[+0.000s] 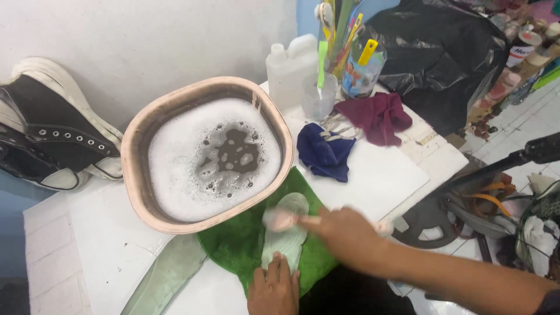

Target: The person cleans two light green shoe insoles on a white table. They scrub the insoles with a pink brush dipped in soapy water, then wipe them with a blue cloth and a green cloth. The person repeats the scrubbing and wiping process for both insoles.

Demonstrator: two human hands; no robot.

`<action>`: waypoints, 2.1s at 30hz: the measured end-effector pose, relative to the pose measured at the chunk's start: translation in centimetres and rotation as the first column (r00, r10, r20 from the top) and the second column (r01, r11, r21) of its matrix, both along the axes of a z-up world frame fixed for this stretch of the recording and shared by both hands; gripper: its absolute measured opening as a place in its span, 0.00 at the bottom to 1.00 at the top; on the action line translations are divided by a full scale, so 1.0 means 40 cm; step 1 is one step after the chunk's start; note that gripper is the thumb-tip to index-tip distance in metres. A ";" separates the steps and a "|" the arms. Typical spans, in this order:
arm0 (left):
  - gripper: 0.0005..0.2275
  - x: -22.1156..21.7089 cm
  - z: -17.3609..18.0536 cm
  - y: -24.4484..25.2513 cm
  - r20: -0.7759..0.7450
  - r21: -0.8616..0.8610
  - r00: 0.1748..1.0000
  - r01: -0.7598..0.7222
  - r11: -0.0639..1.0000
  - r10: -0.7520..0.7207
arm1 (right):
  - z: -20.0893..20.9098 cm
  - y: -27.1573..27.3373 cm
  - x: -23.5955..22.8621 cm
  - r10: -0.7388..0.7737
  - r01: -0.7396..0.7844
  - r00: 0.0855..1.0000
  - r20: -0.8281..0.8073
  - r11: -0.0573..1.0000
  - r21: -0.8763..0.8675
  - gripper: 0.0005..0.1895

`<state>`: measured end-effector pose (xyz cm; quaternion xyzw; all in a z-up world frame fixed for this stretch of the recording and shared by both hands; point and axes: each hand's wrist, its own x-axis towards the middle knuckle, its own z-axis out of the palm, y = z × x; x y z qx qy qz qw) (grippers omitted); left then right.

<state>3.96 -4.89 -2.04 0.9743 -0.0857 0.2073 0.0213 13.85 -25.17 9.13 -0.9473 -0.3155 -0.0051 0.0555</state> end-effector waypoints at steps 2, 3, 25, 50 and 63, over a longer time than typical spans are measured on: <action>0.19 0.017 0.034 -0.008 0.012 -0.017 1.000 0.019 1.000 -0.019 | -0.001 -0.034 0.088 -0.067 0.063 0.997 -0.029 0.993 -0.098 0.36; 0.17 0.011 0.053 0.002 0.019 -0.030 0.999 0.044 0.999 -0.044 | -0.011 -0.045 0.111 -0.139 0.125 0.989 -0.058 0.973 -0.194 0.40; 0.14 0.158 0.146 0.047 -0.087 0.070 0.975 0.211 0.975 -0.204 | 0.003 -0.025 0.074 -0.181 0.148 0.968 -0.174 0.971 -0.185 0.42; 0.14 0.163 0.156 0.047 -0.055 0.062 0.984 0.174 0.983 -0.171 | 0.050 -0.023 0.142 -0.075 0.022 0.985 -0.158 0.949 -0.315 0.37; 0.14 0.140 0.153 0.038 -0.057 0.078 0.989 0.140 0.987 -0.136 | 0.150 0.006 0.089 -0.182 0.040 0.924 -0.336 0.921 -0.388 0.47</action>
